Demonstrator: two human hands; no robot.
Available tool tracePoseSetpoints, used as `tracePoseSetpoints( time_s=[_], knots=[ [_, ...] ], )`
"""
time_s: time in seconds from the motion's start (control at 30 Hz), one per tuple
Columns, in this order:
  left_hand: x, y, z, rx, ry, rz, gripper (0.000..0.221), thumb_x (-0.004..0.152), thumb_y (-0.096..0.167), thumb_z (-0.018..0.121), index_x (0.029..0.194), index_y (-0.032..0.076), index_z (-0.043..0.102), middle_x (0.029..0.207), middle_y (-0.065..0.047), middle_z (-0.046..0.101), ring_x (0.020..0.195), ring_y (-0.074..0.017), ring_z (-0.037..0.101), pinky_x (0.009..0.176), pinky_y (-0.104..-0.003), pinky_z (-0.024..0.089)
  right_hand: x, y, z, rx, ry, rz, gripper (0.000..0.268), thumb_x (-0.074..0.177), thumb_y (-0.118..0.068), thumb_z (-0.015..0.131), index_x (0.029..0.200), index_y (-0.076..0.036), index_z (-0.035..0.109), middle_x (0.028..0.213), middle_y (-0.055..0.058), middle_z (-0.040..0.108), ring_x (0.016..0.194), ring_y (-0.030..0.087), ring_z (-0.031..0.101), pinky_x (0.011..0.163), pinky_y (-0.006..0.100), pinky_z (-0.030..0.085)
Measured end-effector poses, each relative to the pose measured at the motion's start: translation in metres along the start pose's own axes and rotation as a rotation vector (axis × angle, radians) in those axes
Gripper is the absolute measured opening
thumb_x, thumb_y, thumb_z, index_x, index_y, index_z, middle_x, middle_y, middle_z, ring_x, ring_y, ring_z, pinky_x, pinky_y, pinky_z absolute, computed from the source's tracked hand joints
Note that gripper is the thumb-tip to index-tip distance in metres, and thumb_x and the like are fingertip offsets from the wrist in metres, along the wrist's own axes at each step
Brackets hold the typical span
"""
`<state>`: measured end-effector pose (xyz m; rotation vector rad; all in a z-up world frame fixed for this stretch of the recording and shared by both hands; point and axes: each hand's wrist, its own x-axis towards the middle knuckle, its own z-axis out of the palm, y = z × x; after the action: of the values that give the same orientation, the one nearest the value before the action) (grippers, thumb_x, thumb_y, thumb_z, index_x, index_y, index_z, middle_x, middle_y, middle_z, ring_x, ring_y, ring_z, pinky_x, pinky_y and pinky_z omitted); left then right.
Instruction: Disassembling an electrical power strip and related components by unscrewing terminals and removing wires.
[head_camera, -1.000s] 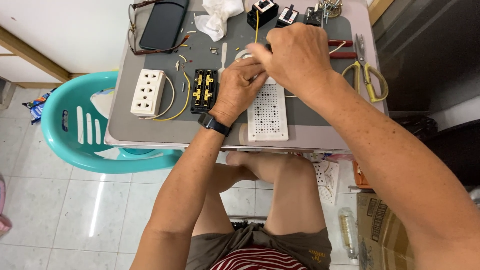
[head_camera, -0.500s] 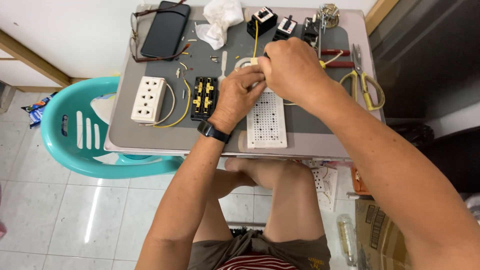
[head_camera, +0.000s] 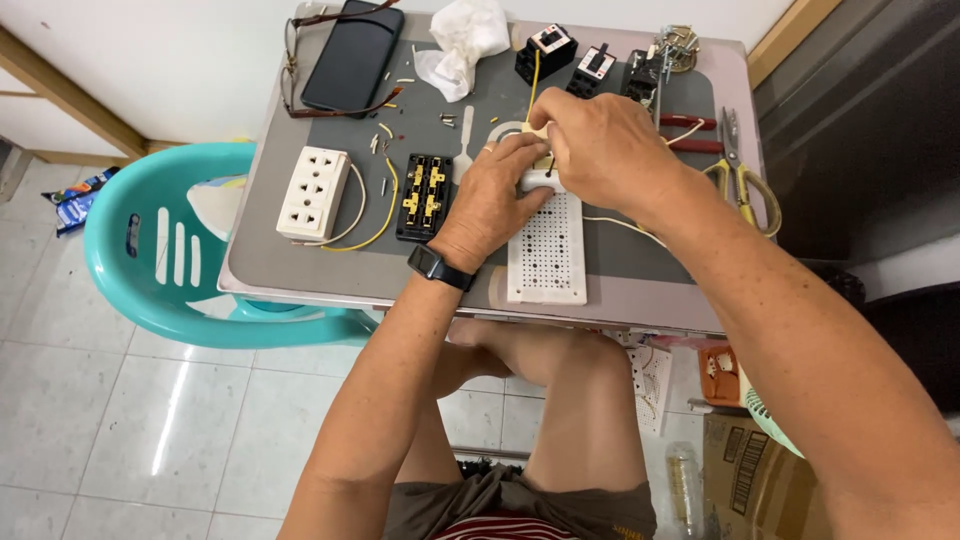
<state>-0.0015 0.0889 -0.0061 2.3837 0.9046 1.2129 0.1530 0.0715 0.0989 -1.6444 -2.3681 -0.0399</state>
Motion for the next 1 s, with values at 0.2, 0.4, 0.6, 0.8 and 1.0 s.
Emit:
tracePoseSetpoints(
  time_s=[0.2, 0.4, 0.6, 0.8, 1.0],
  knots=[
    [0.0, -0.002, 0.001, -0.028, 0.012, 0.017, 0.043, 0.078, 0.01, 0.076, 0.119, 0.009, 0.062, 0.124, -0.007, 0.062, 0.106, -0.0287, 0.061, 0.092, -0.039, 0.044, 0.0, 0.009, 0.007, -0.004, -0.012, -0.115, 0.026, 0.086, -0.008, 0.046, 0.105, -0.006, 0.063, 0.067, 0.015, 0.065, 0.063, 0.04, 0.062, 0.056, 0.054, 0.045],
    [0.0, -0.006, 0.003, 0.002, 0.013, 0.014, 0.043, 0.08, 0.012, 0.077, 0.121, 0.007, 0.062, 0.125, -0.008, 0.061, 0.11, -0.0291, 0.061, 0.093, -0.042, 0.044, 0.002, 0.009, 0.009, -0.041, 0.103, -0.221, 0.018, 0.096, -0.011, 0.05, 0.111, -0.007, 0.059, 0.062, 0.013, 0.062, 0.056, 0.04, 0.061, 0.05, 0.051, 0.043],
    [-0.001, -0.001, 0.0, -0.02, 0.012, -0.01, 0.045, 0.08, 0.01, 0.077, 0.122, 0.011, 0.061, 0.125, -0.006, 0.061, 0.101, -0.0294, 0.058, 0.089, -0.041, 0.048, 0.001, 0.001, -0.003, 0.007, -0.111, -0.156, 0.034, 0.089, -0.006, 0.043, 0.122, -0.002, 0.05, 0.094, 0.022, 0.068, 0.078, 0.047, 0.062, 0.062, 0.057, 0.045],
    [-0.001, -0.007, 0.004, -0.006, 0.027, 0.005, 0.046, 0.079, 0.012, 0.079, 0.121, 0.008, 0.062, 0.124, -0.006, 0.062, 0.105, -0.0289, 0.06, 0.094, -0.04, 0.046, 0.001, 0.014, 0.013, -0.123, 0.135, -0.244, 0.016, 0.1, -0.015, 0.051, 0.103, -0.015, 0.066, 0.06, 0.007, 0.061, 0.056, 0.035, 0.062, 0.05, 0.048, 0.044],
    [-0.002, -0.007, 0.004, -0.007, 0.017, -0.013, 0.047, 0.078, 0.012, 0.078, 0.122, 0.013, 0.062, 0.125, -0.004, 0.062, 0.096, -0.0284, 0.057, 0.085, -0.041, 0.049, 0.001, -0.012, -0.014, -0.028, -0.233, -0.065, 0.036, 0.092, -0.006, 0.043, 0.127, -0.006, 0.05, 0.094, 0.018, 0.069, 0.083, 0.043, 0.063, 0.07, 0.055, 0.045]
  ],
)
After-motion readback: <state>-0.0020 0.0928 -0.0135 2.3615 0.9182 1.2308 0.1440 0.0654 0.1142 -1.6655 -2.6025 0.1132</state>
